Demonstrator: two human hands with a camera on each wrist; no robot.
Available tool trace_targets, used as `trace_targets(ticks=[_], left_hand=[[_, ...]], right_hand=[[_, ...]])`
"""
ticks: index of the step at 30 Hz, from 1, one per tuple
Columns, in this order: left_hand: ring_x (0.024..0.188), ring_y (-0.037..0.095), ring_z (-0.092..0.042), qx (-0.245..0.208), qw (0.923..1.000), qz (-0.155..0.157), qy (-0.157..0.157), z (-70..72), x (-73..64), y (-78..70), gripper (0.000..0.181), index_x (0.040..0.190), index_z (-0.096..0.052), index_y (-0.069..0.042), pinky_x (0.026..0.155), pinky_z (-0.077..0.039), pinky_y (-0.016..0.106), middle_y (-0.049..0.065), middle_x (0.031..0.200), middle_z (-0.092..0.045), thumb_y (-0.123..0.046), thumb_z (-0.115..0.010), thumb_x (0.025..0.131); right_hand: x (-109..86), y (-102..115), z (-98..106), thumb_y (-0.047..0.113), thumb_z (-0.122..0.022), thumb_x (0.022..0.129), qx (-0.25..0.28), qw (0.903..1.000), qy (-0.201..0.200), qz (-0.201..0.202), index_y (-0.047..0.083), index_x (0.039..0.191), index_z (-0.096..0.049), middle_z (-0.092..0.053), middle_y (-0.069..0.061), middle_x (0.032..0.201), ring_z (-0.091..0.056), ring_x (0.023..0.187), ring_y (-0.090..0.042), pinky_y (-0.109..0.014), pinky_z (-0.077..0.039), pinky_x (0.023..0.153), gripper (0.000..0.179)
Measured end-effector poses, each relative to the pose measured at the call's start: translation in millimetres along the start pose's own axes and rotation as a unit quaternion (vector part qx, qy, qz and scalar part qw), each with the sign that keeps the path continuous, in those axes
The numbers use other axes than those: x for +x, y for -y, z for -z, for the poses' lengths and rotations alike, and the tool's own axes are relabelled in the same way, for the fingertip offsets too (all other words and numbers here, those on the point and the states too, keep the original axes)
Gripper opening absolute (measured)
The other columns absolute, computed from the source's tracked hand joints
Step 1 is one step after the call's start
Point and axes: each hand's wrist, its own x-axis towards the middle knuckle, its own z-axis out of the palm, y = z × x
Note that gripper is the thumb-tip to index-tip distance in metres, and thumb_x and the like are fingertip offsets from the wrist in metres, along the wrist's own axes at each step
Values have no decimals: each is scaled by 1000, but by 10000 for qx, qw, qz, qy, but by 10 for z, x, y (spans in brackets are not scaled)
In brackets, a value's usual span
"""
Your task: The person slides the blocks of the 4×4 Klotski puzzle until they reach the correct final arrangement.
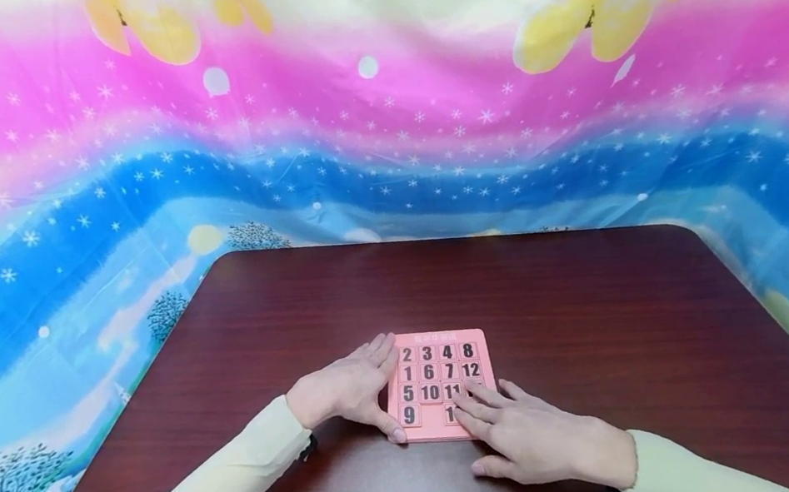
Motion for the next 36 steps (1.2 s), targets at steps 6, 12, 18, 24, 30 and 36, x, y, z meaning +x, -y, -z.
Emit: trace_targets(ticks=[6,12,18,24,30,36], left_hand=[[154,28,-9,14,10000,7,17,5,4,-3,131,156,-19,-3,126,-15,36,16,165,-9,-86,-63,64],[154,29,-11,-9,10000,-42,-61,11,-5,-6,131,156,-20,-1,126,-16,36,18,165,-10,-83,-65,65],[154,29,-12,14,9999,-87,-114,5,-5,-8,130,155,-21,-1,126,-17,37,18,164,-11,-84,-65,65],[154,28,-10,-27,9999,-69,-74,-6,1,-10,131,156,-20,-2,126,-15,37,17,165,-10,-85,-64,65],[154,28,-9,-44,9999,-72,-56,5,0,-10,131,156,-19,-3,126,-15,37,16,165,-9,-85,-64,65],[154,28,-8,-45,10000,-43,-27,6,-3,3,132,156,-19,-3,127,-14,37,17,165,-8,-85,-64,64]], right_hand=[[-5,18,-68,55,-46,99,-243,9994,-191,148,10,146,-47,-43,-8,154,-38,144,-33,-62,-39,106,65],[87,73,-71,53,-46,99,-224,9994,-178,200,9,146,-47,-42,-8,155,-36,145,-34,-62,-37,110,64],[189,138,-65,54,-46,99,-216,9995,-113,220,9,147,-46,-41,-8,156,-33,146,-33,-61,-35,111,66],[204,134,-46,55,-45,99,-73,9999,38,118,10,149,-43,-38,-7,158,-31,148,-32,-62,-33,113,67],[60,39,15,54,-46,99,103,9998,44,-147,11,149,-42,-37,-8,158,-32,147,-33,-63,-32,113,67],[-140,-44,37,56,-48,97,305,9984,-21,-468,11,148,-44,-39,-9,157,-32,146,-36,-65,-33,110,69]])
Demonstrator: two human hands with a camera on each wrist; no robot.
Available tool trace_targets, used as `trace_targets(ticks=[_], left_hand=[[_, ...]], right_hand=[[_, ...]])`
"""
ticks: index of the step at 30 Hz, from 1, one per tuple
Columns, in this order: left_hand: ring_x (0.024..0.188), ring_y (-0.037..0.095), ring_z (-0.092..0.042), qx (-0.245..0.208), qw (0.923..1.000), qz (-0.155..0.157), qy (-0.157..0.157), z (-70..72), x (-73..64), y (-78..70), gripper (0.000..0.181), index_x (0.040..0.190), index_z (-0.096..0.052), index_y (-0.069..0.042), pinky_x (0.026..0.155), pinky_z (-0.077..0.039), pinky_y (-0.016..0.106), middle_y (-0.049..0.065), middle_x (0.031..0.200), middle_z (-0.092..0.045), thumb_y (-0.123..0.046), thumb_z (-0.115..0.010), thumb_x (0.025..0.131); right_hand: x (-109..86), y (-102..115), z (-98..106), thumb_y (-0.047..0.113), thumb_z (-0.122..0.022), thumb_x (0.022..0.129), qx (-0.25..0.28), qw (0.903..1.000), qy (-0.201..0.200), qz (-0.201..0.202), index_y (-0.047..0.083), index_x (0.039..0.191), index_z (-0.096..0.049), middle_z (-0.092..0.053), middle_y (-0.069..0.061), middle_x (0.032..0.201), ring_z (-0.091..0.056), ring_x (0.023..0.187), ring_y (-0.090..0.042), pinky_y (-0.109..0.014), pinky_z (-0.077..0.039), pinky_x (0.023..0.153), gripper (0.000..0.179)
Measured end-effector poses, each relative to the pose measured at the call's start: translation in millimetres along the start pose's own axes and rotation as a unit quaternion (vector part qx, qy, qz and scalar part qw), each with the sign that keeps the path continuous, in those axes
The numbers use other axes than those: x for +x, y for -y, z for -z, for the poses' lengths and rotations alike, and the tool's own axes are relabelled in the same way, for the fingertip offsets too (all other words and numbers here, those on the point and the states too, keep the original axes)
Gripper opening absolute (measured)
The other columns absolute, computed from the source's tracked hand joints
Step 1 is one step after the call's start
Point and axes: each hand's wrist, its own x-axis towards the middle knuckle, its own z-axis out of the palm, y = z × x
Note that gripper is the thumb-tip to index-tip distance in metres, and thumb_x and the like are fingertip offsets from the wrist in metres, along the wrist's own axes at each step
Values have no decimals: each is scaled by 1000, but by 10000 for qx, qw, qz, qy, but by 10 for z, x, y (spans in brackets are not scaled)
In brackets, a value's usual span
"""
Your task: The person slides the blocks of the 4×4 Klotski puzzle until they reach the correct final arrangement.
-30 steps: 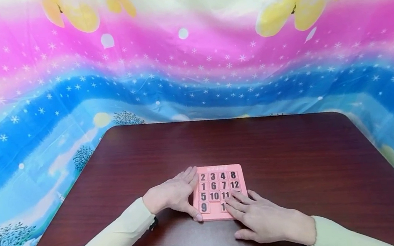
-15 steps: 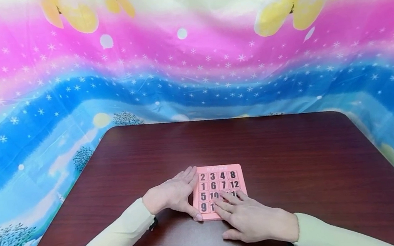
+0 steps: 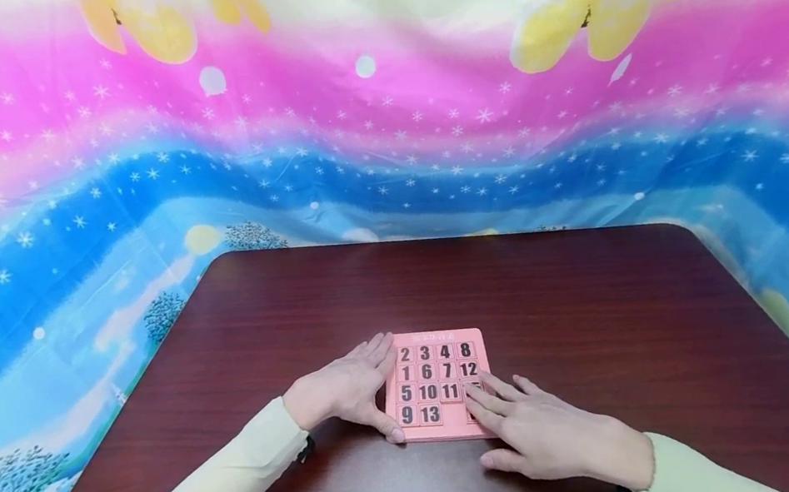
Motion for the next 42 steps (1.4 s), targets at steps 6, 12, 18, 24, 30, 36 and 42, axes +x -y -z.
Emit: trace_targets(ticks=[6,12,18,24,30,36,42], left_hand=[[154,27,-9,46,10000,25,9,-2,-6,5,131,156,-20,-4,127,-14,37,16,165,-8,-85,-64,64],[154,27,-10,12,10000,-1,-20,-2,-8,3,130,156,-21,-4,126,-15,37,16,165,-9,-85,-65,64],[154,27,-9,3,10000,20,3,0,-6,-1,130,156,-21,-4,126,-15,37,16,165,-8,-84,-65,64],[154,27,-9,54,10000,38,14,2,-6,-10,131,156,-20,-3,126,-15,37,16,165,-9,-84,-65,64],[154,27,-9,16,10000,33,21,0,0,-10,131,156,-20,-3,126,-15,37,16,165,-8,-84,-65,64],[154,27,-9,43,10000,29,24,0,5,-9,131,156,-19,-4,126,-15,37,16,165,-8,-85,-64,64],[154,27,-9,46,10000,36,33,1,0,-6,131,156,-20,-4,126,-15,37,16,165,-8,-85,-64,64]], right_hand=[[-125,-31,-62,57,-47,97,-68,9999,-155,-16,10,147,-47,-42,-9,155,-35,145,-37,-65,-36,108,68],[-155,-2,-119,55,-49,97,-296,9987,-364,192,8,145,-49,-44,-10,154,-37,143,-39,-63,-40,105,67],[-84,54,-126,55,-47,98,-400,9981,-364,286,8,145,-49,-42,-9,155,-36,144,-38,-61,-40,106,66],[22,125,-115,55,-45,99,-453,9977,-270,424,7,145,-48,-42,-9,155,-36,144,-36,-60,-40,107,66],[104,138,-115,54,-45,100,-450,9973,-221,536,7,145,-48,-42,-9,155,-36,144,-36,-58,-39,109,66],[152,14,-46,56,-48,98,-8,10000,89,41,10,148,-44,-38,-9,158,-29,148,-34,-62,-33,113,69],[158,-112,-3,58,-49,96,96,9996,-11,-254,7,147,-45,-39,-11,156,-29,148,-36,-63,-33,113,72]])
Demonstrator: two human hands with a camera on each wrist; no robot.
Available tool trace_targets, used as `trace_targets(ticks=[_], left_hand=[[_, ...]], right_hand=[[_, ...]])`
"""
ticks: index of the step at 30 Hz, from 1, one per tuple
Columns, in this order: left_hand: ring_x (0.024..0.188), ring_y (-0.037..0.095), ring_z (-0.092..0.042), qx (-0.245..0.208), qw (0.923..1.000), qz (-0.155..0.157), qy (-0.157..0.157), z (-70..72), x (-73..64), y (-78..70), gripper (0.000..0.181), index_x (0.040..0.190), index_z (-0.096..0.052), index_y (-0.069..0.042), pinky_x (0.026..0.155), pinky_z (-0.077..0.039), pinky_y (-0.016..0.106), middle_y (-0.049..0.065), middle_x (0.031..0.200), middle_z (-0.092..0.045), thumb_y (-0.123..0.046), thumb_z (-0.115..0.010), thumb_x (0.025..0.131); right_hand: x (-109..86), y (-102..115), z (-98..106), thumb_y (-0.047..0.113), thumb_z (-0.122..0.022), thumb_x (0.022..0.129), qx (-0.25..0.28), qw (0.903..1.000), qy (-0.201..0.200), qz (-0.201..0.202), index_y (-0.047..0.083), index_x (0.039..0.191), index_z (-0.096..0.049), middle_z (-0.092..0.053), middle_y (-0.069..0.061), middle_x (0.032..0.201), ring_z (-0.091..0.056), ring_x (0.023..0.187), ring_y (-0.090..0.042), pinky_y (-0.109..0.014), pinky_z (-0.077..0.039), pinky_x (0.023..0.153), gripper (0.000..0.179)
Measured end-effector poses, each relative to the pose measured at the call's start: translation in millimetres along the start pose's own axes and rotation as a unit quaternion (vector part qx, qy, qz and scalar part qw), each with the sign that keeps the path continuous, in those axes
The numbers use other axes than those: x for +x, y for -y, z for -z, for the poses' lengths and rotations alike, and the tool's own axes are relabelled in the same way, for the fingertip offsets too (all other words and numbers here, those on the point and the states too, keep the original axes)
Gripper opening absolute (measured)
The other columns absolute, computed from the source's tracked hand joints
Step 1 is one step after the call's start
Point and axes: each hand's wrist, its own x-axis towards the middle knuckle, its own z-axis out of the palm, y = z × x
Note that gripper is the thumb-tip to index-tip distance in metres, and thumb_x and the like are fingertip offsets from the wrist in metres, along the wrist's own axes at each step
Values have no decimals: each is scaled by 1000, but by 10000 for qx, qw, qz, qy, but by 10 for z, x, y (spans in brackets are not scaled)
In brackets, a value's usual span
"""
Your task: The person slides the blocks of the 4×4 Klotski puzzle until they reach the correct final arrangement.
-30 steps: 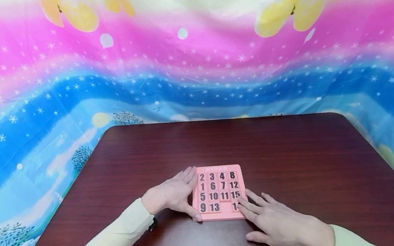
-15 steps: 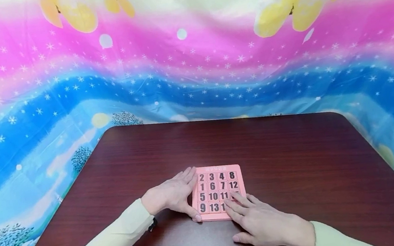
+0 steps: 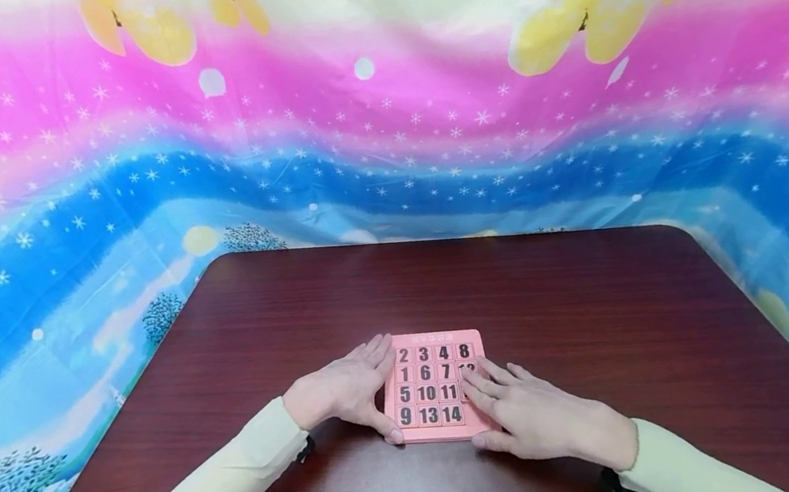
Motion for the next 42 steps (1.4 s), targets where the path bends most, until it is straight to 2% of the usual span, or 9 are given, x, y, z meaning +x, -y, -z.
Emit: trace_targets(ticks=[13,25,31,35,42], left_hand=[[154,27,-10,1,10000,29,14,21,-16,-17,131,156,-20,-4,126,-16,36,16,165,-9,-84,-66,64],[154,28,-9,-42,10000,23,25,15,-17,-9,132,157,-18,-3,126,-15,37,16,165,-8,-84,-66,64],[154,28,-9,-15,10000,27,21,26,-14,-11,132,157,-18,-3,126,-15,36,16,165,-9,-84,-65,63],[154,27,-10,-4,10000,26,20,24,-13,-11,132,157,-18,-4,126,-15,36,16,165,-9,-85,-65,63],[154,26,-10,-14,10000,55,27,22,-14,-16,131,156,-20,-4,126,-16,36,15,166,-9,-84,-65,64]], right_hand=[[-158,46,-101,56,-51,96,-21,10000,40,-19,8,146,-47,-42,-9,155,-30,147,-36,-67,-31,111,70],[-294,153,-143,56,-49,97,-412,9984,-239,319,6,145,-49,-47,-11,151,-38,143,-37,-66,-37,106,69],[-173,51,-15,57,-48,97,-140,9998,-131,50,7,145,-48,-44,-12,153,-34,145,-38,-69,-32,109,70],[-23,-69,53,55,-51,96,-195,9996,-124,-136,6,145,-49,-43,-14,153,-32,146,-40,-69,-31,109,69],[152,-182,62,50,-55,96,-109,9994,8,-325,5,146,-46,-40,-15,155,-28,147,-41,-69,-30,111,68]])
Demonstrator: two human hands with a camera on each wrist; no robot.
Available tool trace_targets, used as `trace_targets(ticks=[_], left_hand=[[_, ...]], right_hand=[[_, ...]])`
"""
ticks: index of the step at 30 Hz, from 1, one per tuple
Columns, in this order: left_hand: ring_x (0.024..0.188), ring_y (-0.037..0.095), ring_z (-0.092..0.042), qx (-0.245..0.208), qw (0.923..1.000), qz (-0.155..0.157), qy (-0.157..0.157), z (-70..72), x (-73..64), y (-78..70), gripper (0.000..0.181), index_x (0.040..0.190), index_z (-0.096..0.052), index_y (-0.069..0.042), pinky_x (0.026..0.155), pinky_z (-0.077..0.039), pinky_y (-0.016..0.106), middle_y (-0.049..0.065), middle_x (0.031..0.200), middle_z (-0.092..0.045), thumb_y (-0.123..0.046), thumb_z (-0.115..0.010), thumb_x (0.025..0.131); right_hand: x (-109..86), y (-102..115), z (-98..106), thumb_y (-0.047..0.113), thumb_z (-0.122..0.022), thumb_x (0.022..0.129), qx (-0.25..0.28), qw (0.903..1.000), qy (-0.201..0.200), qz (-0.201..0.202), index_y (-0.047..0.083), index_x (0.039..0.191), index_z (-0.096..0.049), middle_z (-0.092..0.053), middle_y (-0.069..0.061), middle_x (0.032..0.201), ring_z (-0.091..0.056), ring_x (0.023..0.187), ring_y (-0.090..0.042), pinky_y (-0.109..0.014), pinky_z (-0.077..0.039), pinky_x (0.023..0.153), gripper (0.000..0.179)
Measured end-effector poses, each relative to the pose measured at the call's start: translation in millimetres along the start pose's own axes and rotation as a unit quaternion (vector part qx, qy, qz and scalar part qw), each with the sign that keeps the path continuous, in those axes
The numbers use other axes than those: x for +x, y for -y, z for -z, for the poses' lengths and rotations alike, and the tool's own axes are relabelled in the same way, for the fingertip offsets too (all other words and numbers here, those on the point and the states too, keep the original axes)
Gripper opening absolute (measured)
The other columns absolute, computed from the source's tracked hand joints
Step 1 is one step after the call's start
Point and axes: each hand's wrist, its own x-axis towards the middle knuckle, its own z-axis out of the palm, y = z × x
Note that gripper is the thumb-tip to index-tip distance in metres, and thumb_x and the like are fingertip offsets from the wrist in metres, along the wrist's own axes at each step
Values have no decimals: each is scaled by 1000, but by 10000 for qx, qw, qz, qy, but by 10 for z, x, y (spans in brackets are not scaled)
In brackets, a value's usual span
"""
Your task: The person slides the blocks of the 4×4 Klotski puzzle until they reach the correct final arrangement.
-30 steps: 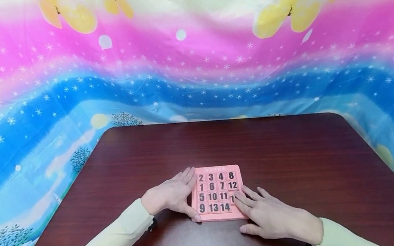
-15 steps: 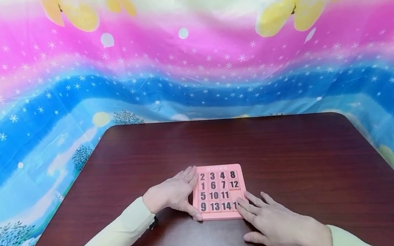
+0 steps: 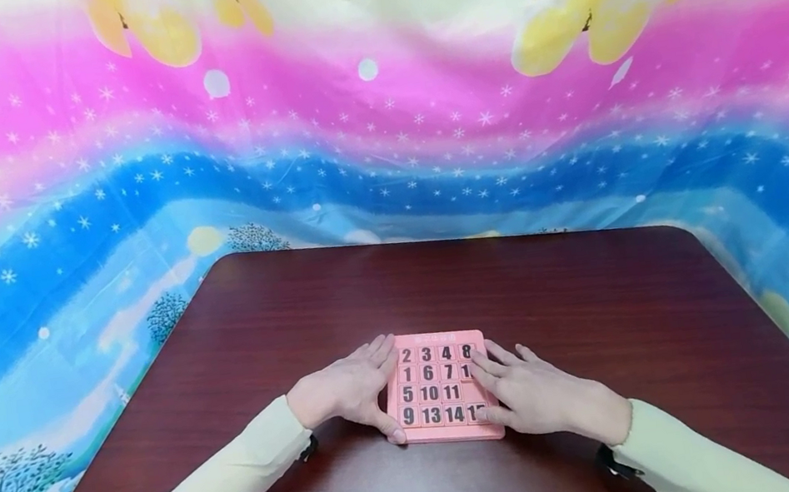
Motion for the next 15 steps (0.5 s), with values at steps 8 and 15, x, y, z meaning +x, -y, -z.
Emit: trace_targets(ticks=[8,15], left_hand=[[154,26,-10,-37,10000,-10,10,-10,-1,-4,131,156,-20,-3,126,-15,35,15,165,-10,-84,-66,64],[154,27,-10,51,10000,-5,-23,-5,6,1,131,156,-20,-4,126,-16,36,16,165,-10,-84,-65,64]], right_hand=[[45,-33,-91,50,-54,96,72,9999,145,-54,5,147,-44,-38,-14,156,-28,147,-39,-67,-30,112,69],[-49,15,-136,55,-50,97,-11,10000,37,82,5,148,-43,-38,-14,157,-31,147,-38,-66,-32,111,71]])
